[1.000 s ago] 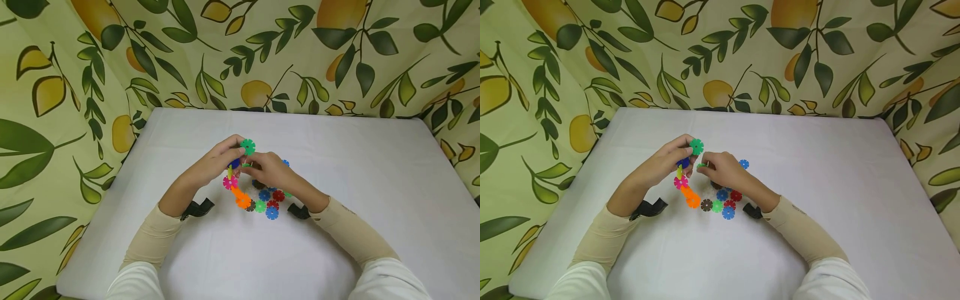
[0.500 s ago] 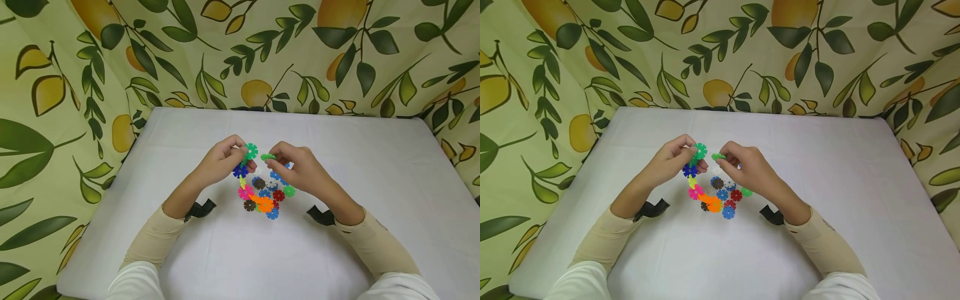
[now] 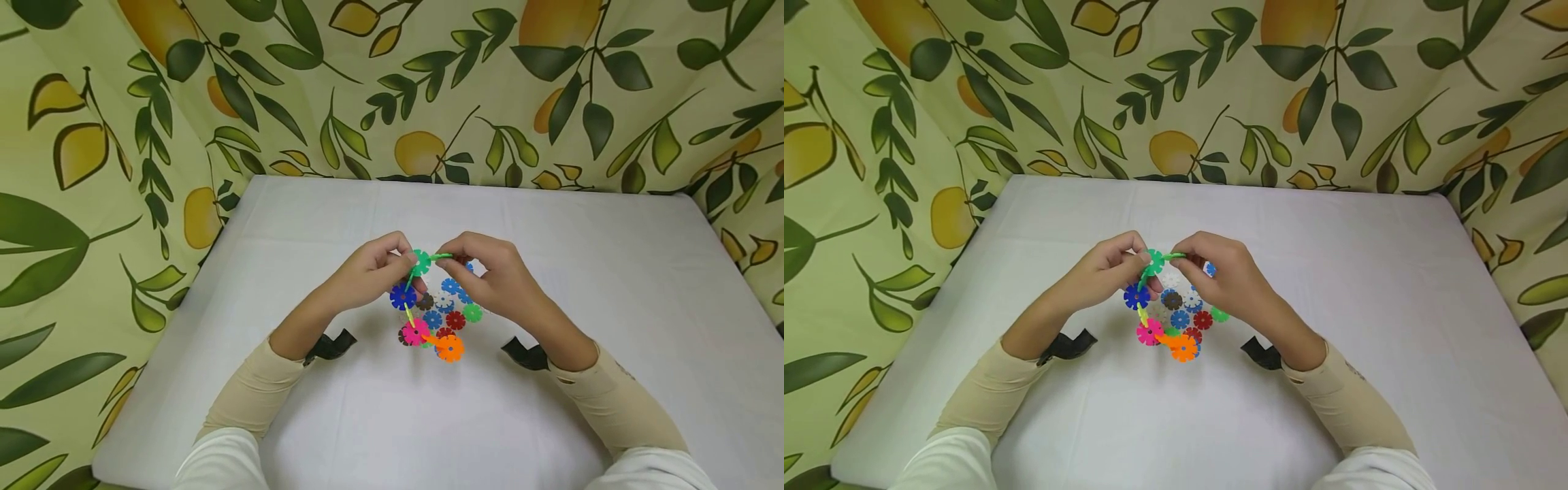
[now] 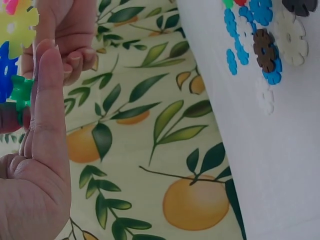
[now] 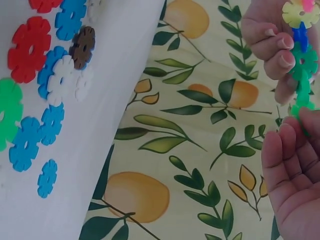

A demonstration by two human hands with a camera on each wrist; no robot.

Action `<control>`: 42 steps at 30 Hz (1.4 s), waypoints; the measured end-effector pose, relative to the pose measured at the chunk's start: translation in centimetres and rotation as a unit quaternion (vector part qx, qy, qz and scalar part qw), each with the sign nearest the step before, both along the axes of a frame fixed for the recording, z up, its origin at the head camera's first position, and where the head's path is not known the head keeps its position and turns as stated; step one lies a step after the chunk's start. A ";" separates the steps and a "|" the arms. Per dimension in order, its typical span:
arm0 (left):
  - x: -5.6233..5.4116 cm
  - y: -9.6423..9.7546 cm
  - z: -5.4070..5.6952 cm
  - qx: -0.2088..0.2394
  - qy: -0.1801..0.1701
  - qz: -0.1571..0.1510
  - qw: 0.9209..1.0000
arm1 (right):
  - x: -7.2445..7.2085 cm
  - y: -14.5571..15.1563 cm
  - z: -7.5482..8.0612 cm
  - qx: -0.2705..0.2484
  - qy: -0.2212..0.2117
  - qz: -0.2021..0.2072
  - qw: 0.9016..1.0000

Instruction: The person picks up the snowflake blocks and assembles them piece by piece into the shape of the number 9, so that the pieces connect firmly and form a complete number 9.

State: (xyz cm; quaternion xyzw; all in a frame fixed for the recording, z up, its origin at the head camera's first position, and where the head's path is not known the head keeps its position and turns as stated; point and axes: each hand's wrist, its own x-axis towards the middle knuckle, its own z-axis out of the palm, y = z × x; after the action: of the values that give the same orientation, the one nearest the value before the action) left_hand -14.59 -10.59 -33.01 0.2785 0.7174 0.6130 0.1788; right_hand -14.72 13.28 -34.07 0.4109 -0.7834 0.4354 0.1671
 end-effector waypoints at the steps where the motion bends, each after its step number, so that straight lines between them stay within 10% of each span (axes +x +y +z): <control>1: 0.0 0.0 -0.1 0.002 0.002 -0.006 1.000 | 0.0 0.0 0.0 0.005 0.008 0.003 1.000; 15: 0.1 0.0 -0.2 0.038 0.041 -0.036 0.998 | 0.6 -0.4 -0.4 0.044 0.177 0.015 0.983; 32: 0.1 0.2 -0.5 0.069 -0.001 -0.086 0.994 | 0.8 -1.0 -1.6 0.004 0.211 0.041 0.977; 42: 0.2 0.3 -0.6 0.105 -0.003 -0.070 0.992 | 1.3 -1.9 -2.4 -0.013 0.255 -0.019 0.967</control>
State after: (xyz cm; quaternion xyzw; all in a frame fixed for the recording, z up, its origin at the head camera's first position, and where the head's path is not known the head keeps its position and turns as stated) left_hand -14.36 -10.26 -33.64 0.3434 0.6273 0.6716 0.1937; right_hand -13.45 11.33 -36.42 0.4913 -0.7169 0.3228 0.3748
